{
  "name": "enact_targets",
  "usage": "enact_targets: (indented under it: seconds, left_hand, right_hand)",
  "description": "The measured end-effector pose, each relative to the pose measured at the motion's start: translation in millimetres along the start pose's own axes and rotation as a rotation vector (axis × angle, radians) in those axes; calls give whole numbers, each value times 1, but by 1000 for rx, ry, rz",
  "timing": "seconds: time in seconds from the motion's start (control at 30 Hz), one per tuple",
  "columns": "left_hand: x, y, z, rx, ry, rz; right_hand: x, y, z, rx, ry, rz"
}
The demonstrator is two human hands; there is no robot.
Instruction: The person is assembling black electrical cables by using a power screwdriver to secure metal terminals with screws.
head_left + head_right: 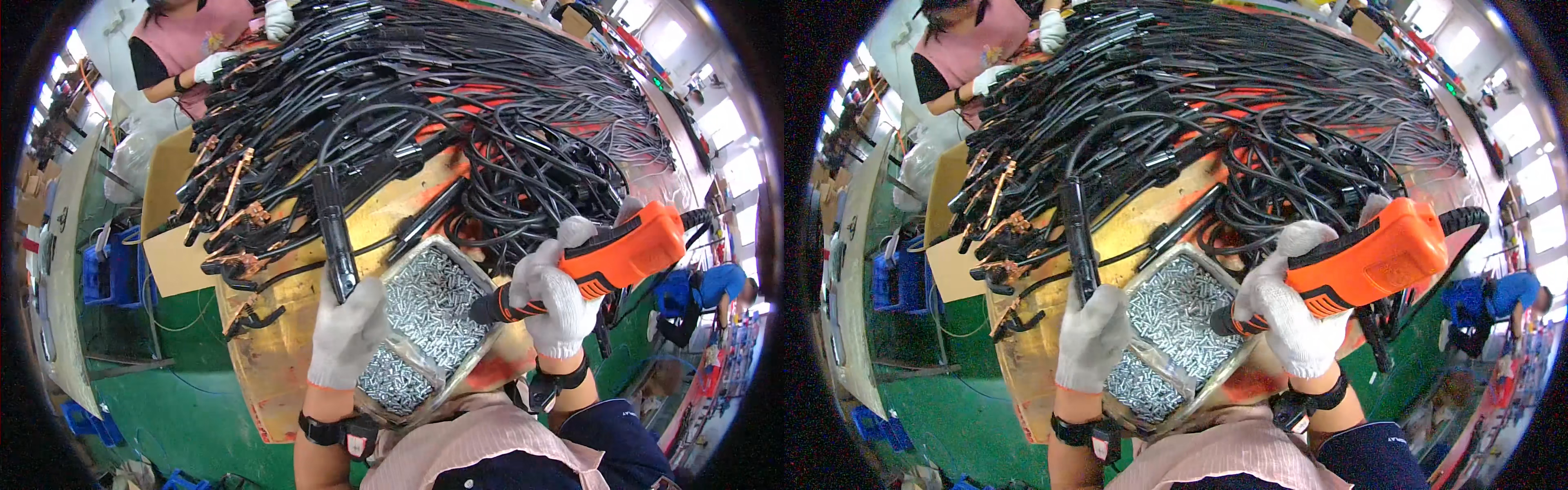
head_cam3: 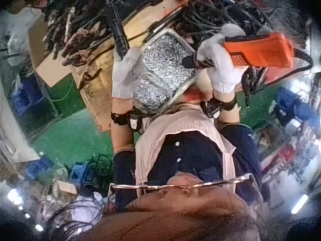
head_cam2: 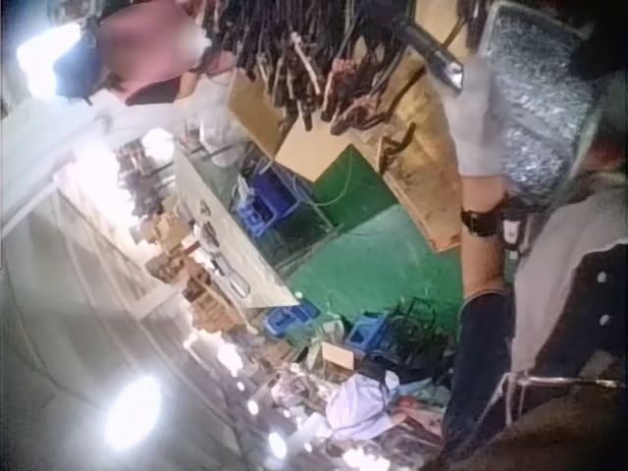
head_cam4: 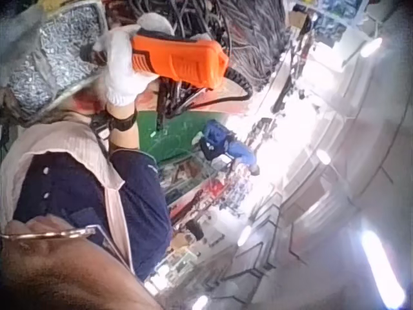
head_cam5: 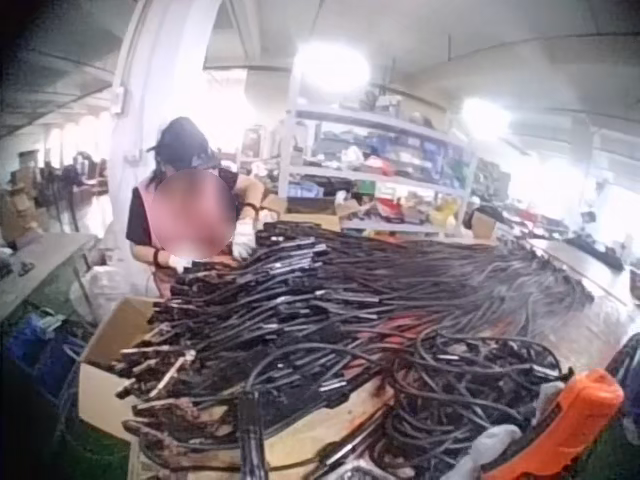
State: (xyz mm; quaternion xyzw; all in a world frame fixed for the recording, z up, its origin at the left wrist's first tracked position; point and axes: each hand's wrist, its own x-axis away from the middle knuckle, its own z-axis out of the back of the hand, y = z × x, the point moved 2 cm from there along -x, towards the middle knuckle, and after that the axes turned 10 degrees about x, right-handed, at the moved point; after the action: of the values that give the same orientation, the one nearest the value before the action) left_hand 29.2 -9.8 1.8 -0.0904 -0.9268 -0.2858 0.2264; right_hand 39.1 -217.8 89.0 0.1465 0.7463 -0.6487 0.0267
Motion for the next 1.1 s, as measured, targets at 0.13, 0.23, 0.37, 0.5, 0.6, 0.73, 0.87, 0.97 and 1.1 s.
enact_targets:
  seconds: [0.13, 0.23, 0.37, 0.5, 0.6, 0.73, 0.87, 0.97, 1.1]
  left_hand:
    - [0, 4, -4, -55, 19, 11]
    - [-3, 2, -5, -9, 26, 33]
    - [-7, -2, 1, -48, 15, -8]
    - [-7, -3, 8, -121, 22, 13]
    - [-4, -1, 1, -183, 4, -15]
    - [1, -5, 1, -170, 0, -55]
    - [1, -5, 3, -142, -12, -49]
    - [1, 0, 3, -137, -32, -23]
    - [4, 4, -5, -117, 0, -53]
  right_hand:
    - [3, 11, 10, -20, 62, 24]
    - [2, 27, 27, 37, -14, -13]
    - [-3, 12, 6, 0, 74, -24]
    - [-8, 4, 13, -84, 89, 34]
    - [-18, -6, 17, -189, 85, 130]
    - [-32, -20, 21, -247, 142, 144]
    - [-28, -18, 7, -101, 99, 140]
    - [-19, -5, 7, -19, 66, 93]
    - [-20, 3, 13, -10, 56, 98]
